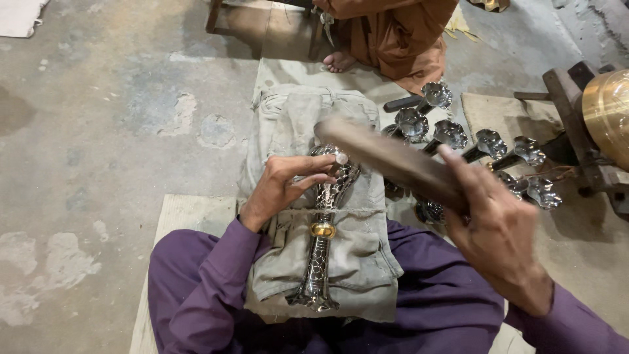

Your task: The person sits on the floor holding a small punch against the surface of an ornate silver vase and repeatedly strikes the punch with a wooden mallet to emboss decorative patterns, rotating the vase and repositioning the punch as they work. Finished vases sit on the floor beside them.

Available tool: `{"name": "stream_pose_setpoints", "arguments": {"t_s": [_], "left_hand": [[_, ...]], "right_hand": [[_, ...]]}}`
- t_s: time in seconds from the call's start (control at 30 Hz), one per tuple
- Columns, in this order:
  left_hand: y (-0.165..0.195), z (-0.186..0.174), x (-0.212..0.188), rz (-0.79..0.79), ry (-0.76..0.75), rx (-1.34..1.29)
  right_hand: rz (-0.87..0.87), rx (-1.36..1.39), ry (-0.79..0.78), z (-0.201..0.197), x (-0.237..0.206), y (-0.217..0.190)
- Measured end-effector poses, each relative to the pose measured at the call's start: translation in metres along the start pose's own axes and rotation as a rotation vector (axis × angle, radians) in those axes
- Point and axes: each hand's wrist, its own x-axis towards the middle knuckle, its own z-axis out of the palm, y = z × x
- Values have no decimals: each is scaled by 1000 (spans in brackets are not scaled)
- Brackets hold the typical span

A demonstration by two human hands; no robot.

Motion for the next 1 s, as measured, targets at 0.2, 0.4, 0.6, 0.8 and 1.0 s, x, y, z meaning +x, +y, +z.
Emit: {"name": "stream_pose_setpoints", "arguments": {"t_s": [0.2,0.4,0.6,0.8,1.0], "left_hand": [[-1,2,0,2,2,26],[-5,3,-1,31,2,45],[-5,3,-2,26,-5,1],[-4,4,-3,24,4,-11],[-5,7,-2,13,26,-46]], "right_hand": [[-1,-136,-10,8,-13,10],[-10,-243,-43,8,-21,9],[31,-279,-118,7,-17,2],[52,-276,-189,6,-8,-4],[91,-219,-242,9,4,-9]]}}
